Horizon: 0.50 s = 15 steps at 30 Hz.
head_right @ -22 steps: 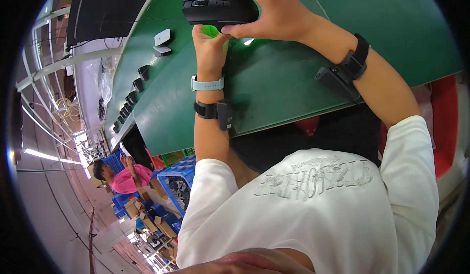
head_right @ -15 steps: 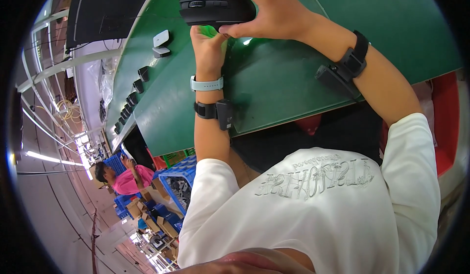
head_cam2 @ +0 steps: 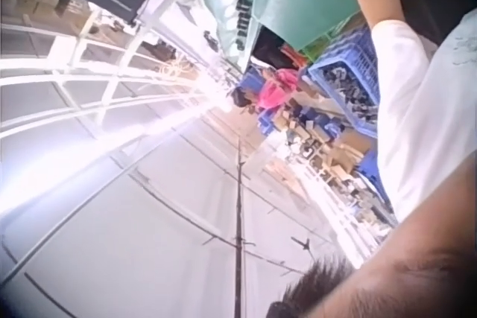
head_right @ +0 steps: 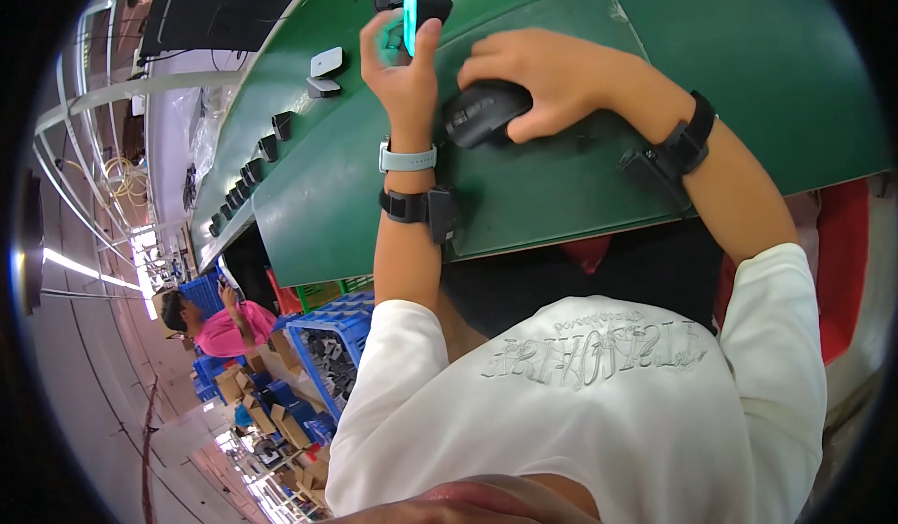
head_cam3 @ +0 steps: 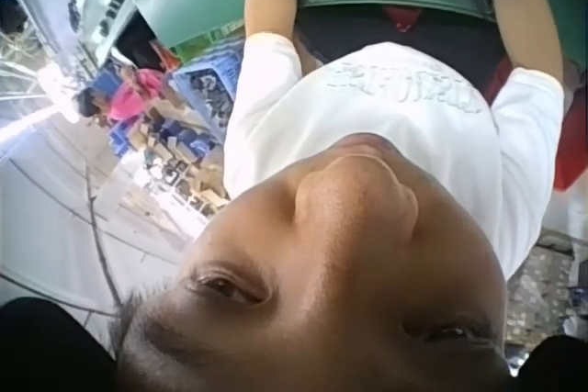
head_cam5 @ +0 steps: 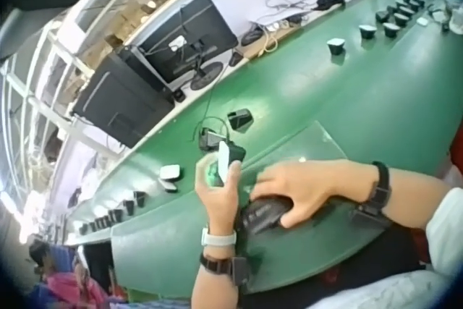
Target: The person tests a mouse and its charging dock by plugging the dock into a cable, placing the mouse on it, and checking the indicator lights. After verifying the connection, the person removes the mouse and dock and sets them aside on the table.
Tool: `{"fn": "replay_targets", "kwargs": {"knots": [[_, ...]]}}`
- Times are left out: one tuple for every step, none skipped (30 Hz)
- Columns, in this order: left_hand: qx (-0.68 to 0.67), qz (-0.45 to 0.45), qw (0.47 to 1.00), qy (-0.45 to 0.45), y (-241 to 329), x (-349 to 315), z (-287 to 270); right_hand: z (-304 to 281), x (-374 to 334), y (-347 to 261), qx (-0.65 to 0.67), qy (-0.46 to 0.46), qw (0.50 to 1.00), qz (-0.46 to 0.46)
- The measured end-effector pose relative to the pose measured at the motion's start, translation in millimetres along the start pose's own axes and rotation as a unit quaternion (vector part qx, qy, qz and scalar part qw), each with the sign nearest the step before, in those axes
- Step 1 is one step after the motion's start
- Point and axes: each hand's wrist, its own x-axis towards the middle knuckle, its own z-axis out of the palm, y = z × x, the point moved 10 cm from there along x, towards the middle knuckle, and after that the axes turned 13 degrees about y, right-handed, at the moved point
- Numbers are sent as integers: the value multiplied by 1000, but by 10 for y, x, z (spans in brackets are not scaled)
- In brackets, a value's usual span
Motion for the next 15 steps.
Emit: {"fn": "replay_targets", "kwargs": {"knots": [[25, 3, 1000, 3, -2, -24, -21, 69, -15, 2, -20, -31, 999, 8], [50, 5, 999, 7, -8, -36, -42, 80, -9, -7, -23, -38, 999, 4], [47, 6, 999, 15, -8, -33, -67, 101, -6, -12, -26, -52, 998, -1], [76, 53, 996, 9, 91, -34, -42, 112, -13, -18, -30, -65, 997, -4], [105, 100, 989, 4, 181, -44, -18, 114, -20, -16, -33, -71, 997, -6], [81, 147, 986, 2, 234, -41, -3, 44, -5, -70, -34, -38, 998, -37], [79, 146, 986, 6, 238, -29, -7, -31, 5, -126, -33, -3, 997, -65], [84, 176, 981, -5, 293, -42, 24, -48, 13, -123, -35, -7, 997, -66], [90, 206, 974, -16, 348, -64, 56, -201, 54, -102, -19, 53, 997, -54], [90, 206, 974, -13, 360, -63, 55, -344, 83, -70, -3, 114, 993, -43], [87, 216, 972, -23, 389, -85, 83, -343, 93, -44, -4, 111, 993, -44], [84, 226, 970, -33, 416, -101, 111, -488, 90, -6, -19, 185, 982, -41], [83, 225, 970, -31, 427, -97, 113, -636, 59, 7, -33, 258, 965, -37], [84, 243, 966, -38, 464, -111, 137, -691, 52, 15, -43, 276, 960, -26], [86, 260, 961, -46, 500, -131, 162, -698, 65, 9, -44, 274, 960, -26]]}}
